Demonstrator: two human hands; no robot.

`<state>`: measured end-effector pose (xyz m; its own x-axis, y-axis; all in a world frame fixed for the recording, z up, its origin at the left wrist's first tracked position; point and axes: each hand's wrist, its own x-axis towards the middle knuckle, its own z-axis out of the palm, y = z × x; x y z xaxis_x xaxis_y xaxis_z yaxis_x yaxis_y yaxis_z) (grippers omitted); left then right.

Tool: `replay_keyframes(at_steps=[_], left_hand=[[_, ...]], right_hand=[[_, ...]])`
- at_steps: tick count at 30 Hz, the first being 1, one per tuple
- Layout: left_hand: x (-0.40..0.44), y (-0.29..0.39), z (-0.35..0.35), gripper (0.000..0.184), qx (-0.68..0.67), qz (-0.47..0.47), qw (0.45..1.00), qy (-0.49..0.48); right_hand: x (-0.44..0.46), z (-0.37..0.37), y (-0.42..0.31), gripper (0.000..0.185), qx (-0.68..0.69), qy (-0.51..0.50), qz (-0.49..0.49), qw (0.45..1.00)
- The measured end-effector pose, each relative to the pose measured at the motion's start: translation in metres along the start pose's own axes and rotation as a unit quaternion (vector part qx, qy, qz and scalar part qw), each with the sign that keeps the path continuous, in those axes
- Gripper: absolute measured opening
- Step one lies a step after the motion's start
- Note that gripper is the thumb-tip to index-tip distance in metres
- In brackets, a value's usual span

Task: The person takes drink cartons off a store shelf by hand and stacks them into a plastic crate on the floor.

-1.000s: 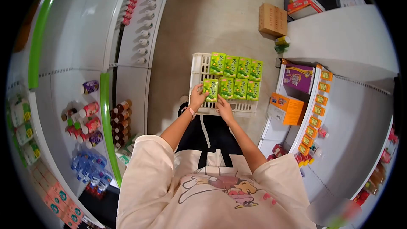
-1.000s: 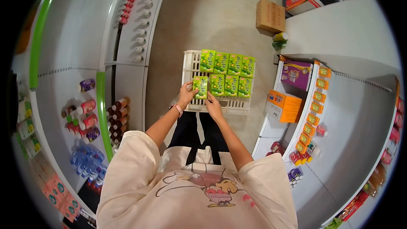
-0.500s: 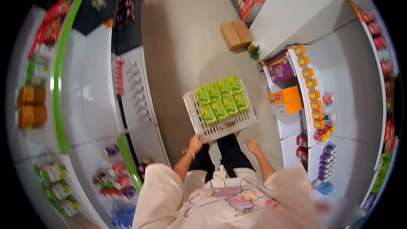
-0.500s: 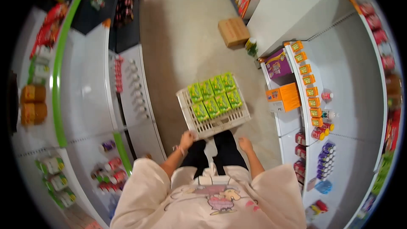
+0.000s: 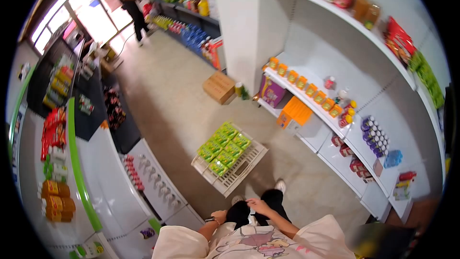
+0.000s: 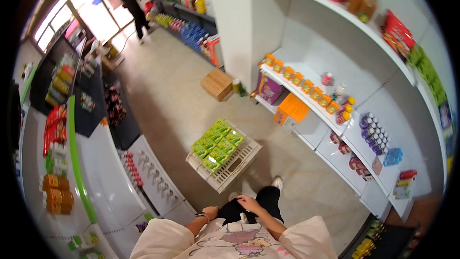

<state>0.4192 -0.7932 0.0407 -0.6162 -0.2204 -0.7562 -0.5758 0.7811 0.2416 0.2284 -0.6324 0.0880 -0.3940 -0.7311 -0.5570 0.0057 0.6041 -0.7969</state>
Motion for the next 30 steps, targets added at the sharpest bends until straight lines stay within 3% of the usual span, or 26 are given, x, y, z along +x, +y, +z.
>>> replay_keyframes(at_steps=[3,5,7,9,11,14,17,23,26,29,30], left_hand=[[0.025,0.052,-0.031,0.023,0.176,0.188,0.965,0.041],[0.038,0.107,-0.054,0.023,0.254,0.275,0.926,0.049],[0.049,0.169,-0.068,0.023,0.306,0.338,0.889,0.035],[0.055,0.231,-0.074,0.022,0.352,0.393,0.849,0.013],[0.057,0.292,-0.077,0.022,0.395,0.440,0.806,-0.008],[0.060,0.372,-0.072,0.022,0.445,0.489,0.750,-0.036],[0.059,0.442,-0.065,0.022,0.485,0.519,0.700,-0.062],[0.059,0.566,-0.047,0.021,0.531,0.561,0.630,-0.083],[0.064,0.617,-0.056,0.021,0.505,0.600,0.620,-0.039],[0.074,0.670,-0.091,0.024,0.372,0.704,0.599,0.078],[0.071,0.692,-0.107,0.025,0.362,0.706,0.597,0.117]], right_hand=[[-0.022,-0.016,-0.063,0.027,0.071,-0.008,-0.120,0.990],[-0.048,-0.043,-0.103,0.028,-0.014,-0.011,-0.201,0.979],[-0.060,-0.056,-0.095,0.032,-0.030,-0.027,-0.236,0.971],[-0.134,-0.112,-0.151,0.039,-0.233,-0.037,-0.009,0.972],[-0.136,-0.125,-0.093,0.038,-0.263,0.053,-0.123,0.956],[-0.171,-0.183,-0.044,0.039,-0.230,0.116,-0.197,0.946],[-0.191,-0.211,-0.004,0.038,-0.230,0.187,-0.178,0.938],[-0.229,-0.283,0.017,0.040,-0.203,0.215,-0.150,0.943],[-0.258,-0.307,0.016,0.044,-0.160,0.303,-0.202,0.918],[-0.291,-0.332,-0.003,0.044,-0.202,0.455,-0.278,0.822],[-0.301,-0.346,-0.008,0.035,-0.205,0.479,-0.317,0.792]])
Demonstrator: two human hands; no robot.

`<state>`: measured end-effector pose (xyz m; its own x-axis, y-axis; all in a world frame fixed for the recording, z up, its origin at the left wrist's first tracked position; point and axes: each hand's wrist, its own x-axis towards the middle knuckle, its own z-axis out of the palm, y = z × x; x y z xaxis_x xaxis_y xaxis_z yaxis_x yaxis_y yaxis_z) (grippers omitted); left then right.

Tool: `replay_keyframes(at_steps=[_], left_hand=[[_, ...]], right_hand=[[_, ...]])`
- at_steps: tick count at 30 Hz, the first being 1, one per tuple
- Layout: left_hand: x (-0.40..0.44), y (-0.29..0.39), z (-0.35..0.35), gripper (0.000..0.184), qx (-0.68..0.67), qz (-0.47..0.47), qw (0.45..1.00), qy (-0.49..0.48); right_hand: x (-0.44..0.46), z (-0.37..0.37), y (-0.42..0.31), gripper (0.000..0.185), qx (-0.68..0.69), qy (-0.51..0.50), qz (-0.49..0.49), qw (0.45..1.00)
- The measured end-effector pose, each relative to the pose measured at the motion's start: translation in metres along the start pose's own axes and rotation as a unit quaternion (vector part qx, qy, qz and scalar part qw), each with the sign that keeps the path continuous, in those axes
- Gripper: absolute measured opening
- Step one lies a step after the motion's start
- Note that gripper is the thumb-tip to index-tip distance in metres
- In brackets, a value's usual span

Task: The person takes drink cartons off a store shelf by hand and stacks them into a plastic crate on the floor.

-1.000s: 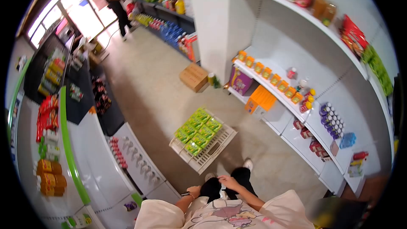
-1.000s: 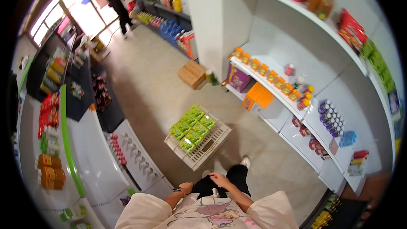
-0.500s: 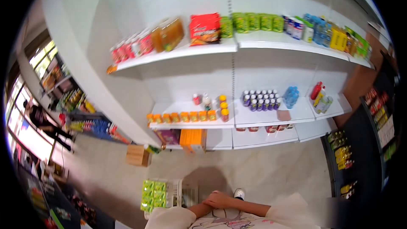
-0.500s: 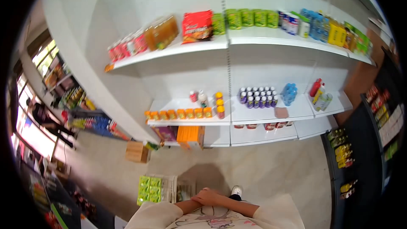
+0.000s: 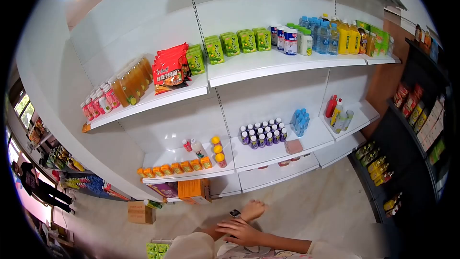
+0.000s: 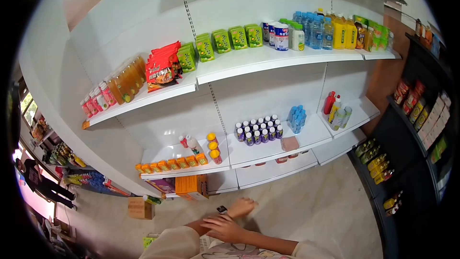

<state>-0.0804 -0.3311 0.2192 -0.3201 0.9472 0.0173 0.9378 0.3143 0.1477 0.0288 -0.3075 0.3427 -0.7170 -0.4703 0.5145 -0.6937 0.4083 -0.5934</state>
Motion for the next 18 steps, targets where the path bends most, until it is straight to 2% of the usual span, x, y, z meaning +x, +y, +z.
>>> replay_keyframes(at_steps=[3,4,7,9,13,14,18], left_hand=[[0.038,-0.035,-0.104,0.028,0.035,-0.007,0.993,0.109],[0.049,-0.049,-0.139,0.027,0.033,0.004,0.986,0.166],[0.084,-0.088,-0.237,0.030,0.096,0.007,0.947,0.308],[0.104,-0.119,-0.295,0.033,0.084,0.019,0.928,0.362],[0.136,-0.173,-0.400,0.034,0.169,0.005,0.889,0.426],[0.145,-0.188,-0.422,0.034,0.196,-0.005,0.885,0.422],[0.177,-0.275,-0.483,0.037,0.306,-0.039,0.867,0.391]], right_hand=[[0.031,-0.045,0.019,0.024,0.063,-0.027,-0.038,0.997],[0.046,-0.064,0.019,0.013,0.078,0.025,-0.043,0.996],[0.081,-0.112,0.053,0.013,0.015,0.080,-0.065,0.995],[0.110,-0.151,0.076,0.013,-0.009,0.116,-0.057,0.992],[0.188,-0.226,0.120,0.012,-0.072,0.193,-0.034,0.978],[0.210,-0.246,0.128,0.018,-0.083,0.179,-0.026,0.980],[0.308,-0.301,0.170,0.031,-0.153,0.254,-0.056,0.953]])
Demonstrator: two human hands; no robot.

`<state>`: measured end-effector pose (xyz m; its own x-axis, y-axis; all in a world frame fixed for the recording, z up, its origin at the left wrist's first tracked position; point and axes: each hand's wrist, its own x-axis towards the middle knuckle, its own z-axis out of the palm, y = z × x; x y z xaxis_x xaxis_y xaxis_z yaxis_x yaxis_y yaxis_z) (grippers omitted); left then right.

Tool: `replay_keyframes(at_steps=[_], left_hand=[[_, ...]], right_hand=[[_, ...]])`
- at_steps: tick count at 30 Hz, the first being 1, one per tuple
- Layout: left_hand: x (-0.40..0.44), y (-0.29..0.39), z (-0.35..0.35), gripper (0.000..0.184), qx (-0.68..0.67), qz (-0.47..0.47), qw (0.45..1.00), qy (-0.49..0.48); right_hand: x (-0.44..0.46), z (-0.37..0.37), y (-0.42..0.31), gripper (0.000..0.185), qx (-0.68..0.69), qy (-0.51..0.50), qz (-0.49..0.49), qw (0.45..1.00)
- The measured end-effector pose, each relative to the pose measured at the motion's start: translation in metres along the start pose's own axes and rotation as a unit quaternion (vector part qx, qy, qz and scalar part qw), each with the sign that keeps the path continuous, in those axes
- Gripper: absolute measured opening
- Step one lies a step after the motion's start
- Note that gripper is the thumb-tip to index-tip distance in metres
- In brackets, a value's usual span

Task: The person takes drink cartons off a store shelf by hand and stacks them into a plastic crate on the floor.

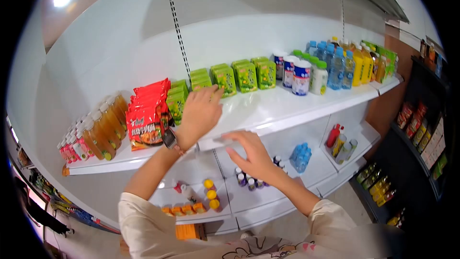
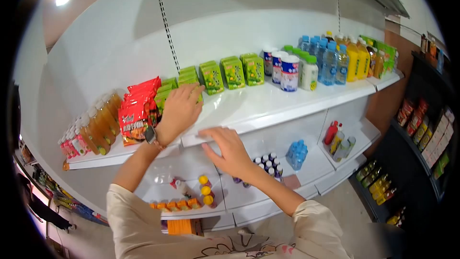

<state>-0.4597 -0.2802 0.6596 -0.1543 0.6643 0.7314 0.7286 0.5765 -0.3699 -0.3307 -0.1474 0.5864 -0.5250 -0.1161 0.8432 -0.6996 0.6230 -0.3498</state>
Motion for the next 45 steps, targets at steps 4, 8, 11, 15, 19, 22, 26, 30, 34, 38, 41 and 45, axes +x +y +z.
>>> replay_keyframes(at_steps=[4,8,11,15,19,22,26,30,34,38,41,45], left_hand=[[0.006,-0.060,0.044,0.047,0.103,-0.026,0.993,-0.046],[0.001,-0.068,0.058,0.049,0.033,-0.068,0.995,-0.064],[-0.001,-0.062,0.053,0.042,-0.032,-0.083,0.995,-0.043],[-0.006,-0.045,0.033,0.026,-0.040,-0.092,0.994,-0.034],[-0.009,-0.013,0.023,0.020,0.041,-0.007,0.999,-0.024],[-0.007,0.019,0.012,0.020,0.127,0.058,0.990,-0.026],[-0.023,0.055,-0.004,0.017,0.150,0.046,0.987,-0.016],[-0.039,0.096,-0.032,0.013,0.200,0.032,0.979,-0.013],[-0.065,0.141,-0.073,0.018,0.199,-0.024,0.979,-0.031],[-0.113,0.206,-0.114,0.025,0.166,-0.111,0.980,0.014],[-0.152,0.260,-0.150,0.027,0.152,-0.181,0.972,-0.008],[-0.205,0.322,-0.207,0.030,0.091,-0.443,0.891,-0.050]], right_hand=[[0.064,0.023,0.049,0.044,-0.020,0.025,0.034,0.999],[0.087,0.041,0.086,0.062,-0.079,0.027,0.048,0.995],[0.086,0.048,0.098,0.073,-0.072,-0.004,0.082,0.994],[0.082,0.039,0.091,0.079,-0.053,-0.051,0.097,0.993],[0.078,0.035,0.091,0.078,0.040,-0.072,0.104,0.991],[0.070,0.028,0.090,0.068,0.132,-0.054,0.085,0.986],[0.055,0.010,0.091,0.063,0.180,-0.093,0.022,0.979],[0.034,0.014,0.082,0.051,0.251,-0.062,-0.057,0.964],[0.006,0.020,0.051,0.037,0.329,-0.036,-0.104,0.938],[-0.061,0.038,0.038,0.044,0.329,-0.005,-0.207,0.921],[-0.105,0.041,-0.002,0.048,0.355,-0.074,-0.186,0.913],[-0.183,0.065,-0.065,0.046,0.542,-0.339,-0.047,0.767]])
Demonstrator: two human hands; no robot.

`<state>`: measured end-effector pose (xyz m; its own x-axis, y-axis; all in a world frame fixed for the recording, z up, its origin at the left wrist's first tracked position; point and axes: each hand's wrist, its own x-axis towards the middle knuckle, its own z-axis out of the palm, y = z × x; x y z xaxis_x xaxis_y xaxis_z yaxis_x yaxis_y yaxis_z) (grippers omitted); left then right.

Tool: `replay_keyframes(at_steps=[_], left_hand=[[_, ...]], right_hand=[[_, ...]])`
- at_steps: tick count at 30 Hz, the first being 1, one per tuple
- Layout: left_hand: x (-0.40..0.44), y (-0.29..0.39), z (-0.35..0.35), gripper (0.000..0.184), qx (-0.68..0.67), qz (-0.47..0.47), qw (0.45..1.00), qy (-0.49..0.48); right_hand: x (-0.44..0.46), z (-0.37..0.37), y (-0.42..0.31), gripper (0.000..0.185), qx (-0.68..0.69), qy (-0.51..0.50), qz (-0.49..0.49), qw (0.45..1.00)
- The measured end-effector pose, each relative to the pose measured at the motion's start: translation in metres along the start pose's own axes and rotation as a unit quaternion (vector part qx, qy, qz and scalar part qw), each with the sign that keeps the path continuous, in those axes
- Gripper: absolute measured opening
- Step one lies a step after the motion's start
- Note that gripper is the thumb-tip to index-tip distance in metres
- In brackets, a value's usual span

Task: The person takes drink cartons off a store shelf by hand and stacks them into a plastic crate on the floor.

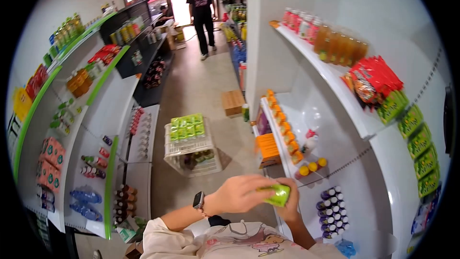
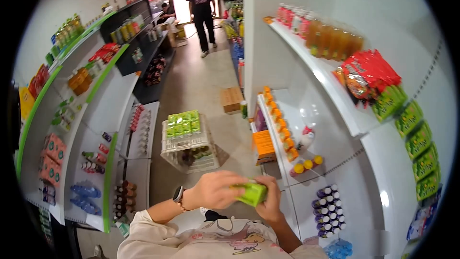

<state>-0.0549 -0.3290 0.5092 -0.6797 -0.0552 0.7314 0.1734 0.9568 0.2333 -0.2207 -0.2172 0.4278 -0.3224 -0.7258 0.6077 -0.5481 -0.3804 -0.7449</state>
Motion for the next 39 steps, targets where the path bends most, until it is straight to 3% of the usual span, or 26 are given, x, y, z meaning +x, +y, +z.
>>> replay_keyframes(at_steps=[1,5,8,12,13,16,19,22,26,31,36,39], left_hand=[[-0.017,-0.004,-0.018,0.037,-0.049,-0.129,0.990,-0.018],[-0.109,-0.027,-0.068,0.047,-0.097,-0.396,0.913,0.028],[-0.187,-0.036,-0.062,0.039,-0.189,-0.570,0.775,0.199],[-0.254,-0.064,-0.048,0.033,-0.225,-0.625,0.652,0.367],[-0.267,-0.070,-0.053,0.035,-0.249,-0.659,0.617,0.351],[-0.302,-0.089,-0.059,0.035,-0.294,-0.706,0.523,0.376],[-0.333,-0.114,-0.056,0.040,-0.293,-0.722,0.484,0.399],[-0.359,-0.135,-0.039,0.043,-0.329,-0.733,0.442,0.399],[-0.383,-0.160,-0.029,0.045,-0.371,-0.759,0.385,0.371],[-0.410,-0.229,-0.046,0.047,-0.409,-0.799,0.323,0.302],[-0.443,-0.324,-0.061,0.056,-0.410,-0.823,0.279,0.278],[-0.485,-0.387,-0.060,0.062,-0.403,-0.855,0.247,0.213]], right_hand=[[-0.003,0.028,-0.001,0.045,0.082,-0.042,0.086,0.992],[0.021,0.136,-0.019,0.045,0.101,-0.149,0.166,0.970],[0.027,0.200,-0.015,0.046,0.088,-0.285,0.208,0.932],[0.015,0.282,0.018,0.045,0.072,-0.339,0.281,0.895],[0.008,0.300,0.035,0.047,0.121,-0.366,0.324,0.864],[-0.011,0.339,0.057,0.053,0.240,-0.290,0.423,0.824],[-0.022,0.359,0.078,0.058,0.363,-0.204,0.557,0.719],[-0.034,0.381,0.099,0.060,0.353,-0.167,0.605,0.694],[-0.042,0.412,0.139,0.057,0.279,-0.224,0.617,0.701],[0.003,0.454,0.169,0.055,0.188,-0.264,0.710,0.626],[0.038,0.536,0.248,0.055,0.138,-0.330,0.679,0.641],[0.054,0.588,0.295,0.050,0.109,-0.334,0.682,0.642]])
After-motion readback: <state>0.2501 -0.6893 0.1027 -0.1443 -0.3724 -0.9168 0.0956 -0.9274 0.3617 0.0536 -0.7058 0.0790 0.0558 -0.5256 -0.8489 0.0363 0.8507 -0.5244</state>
